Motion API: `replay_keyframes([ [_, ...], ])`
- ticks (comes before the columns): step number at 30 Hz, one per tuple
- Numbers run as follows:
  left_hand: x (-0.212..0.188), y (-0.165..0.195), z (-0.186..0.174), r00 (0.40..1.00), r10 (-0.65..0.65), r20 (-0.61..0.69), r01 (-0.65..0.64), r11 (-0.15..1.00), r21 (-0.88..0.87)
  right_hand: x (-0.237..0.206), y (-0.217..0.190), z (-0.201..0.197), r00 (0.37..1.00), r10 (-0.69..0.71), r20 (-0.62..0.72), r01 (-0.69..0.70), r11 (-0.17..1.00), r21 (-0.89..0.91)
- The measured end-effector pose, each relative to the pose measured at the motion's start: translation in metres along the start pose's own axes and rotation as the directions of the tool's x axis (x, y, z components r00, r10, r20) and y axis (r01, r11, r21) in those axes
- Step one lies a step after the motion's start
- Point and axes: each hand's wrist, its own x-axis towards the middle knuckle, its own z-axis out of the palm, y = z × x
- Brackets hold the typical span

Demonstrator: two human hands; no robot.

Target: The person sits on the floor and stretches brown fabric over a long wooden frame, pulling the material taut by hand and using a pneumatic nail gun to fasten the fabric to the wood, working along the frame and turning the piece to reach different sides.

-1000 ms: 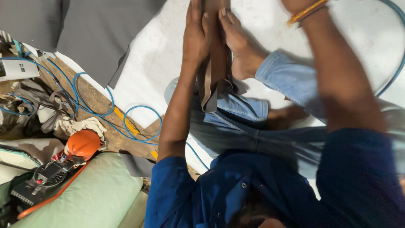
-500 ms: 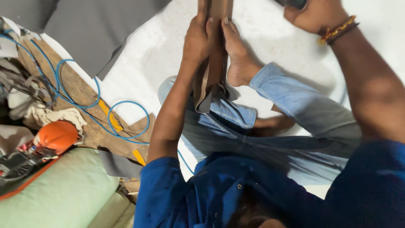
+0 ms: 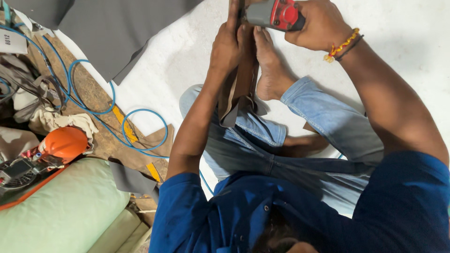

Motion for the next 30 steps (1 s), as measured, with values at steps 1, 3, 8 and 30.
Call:
replay_keyframes([
  [1, 0.0, -0.001, 0.0, 1.0, 0.02, 0.001, -0.02, 1.0, -0.013, 0.001, -0.001, -0.001, 0.999, -0.034, -0.02, 0.034, 0.999, -0.013],
  [3, 0.001, -0.002, -0.001, 0.998, 0.059, -0.006, -0.059, 0.997, -0.04, 0.003, -0.001, -0.003, 0.999, -0.036, -0.016, 0.036, 0.999, -0.024],
  [8, 0.002, -0.006, 0.0, 0.999, -0.011, 0.044, 0.011, 1.0, -0.006, -0.003, -0.009, -0.008, 1.0, -0.01, -0.016, 0.009, 1.0, -0.028],
  [30, 0.001, -0.017, 0.018, 0.999, -0.01, -0.032, 0.013, 0.998, 0.064, -0.018, -0.03, -0.002, 0.997, 0.072, 0.002, -0.071, 0.996, -0.049],
])
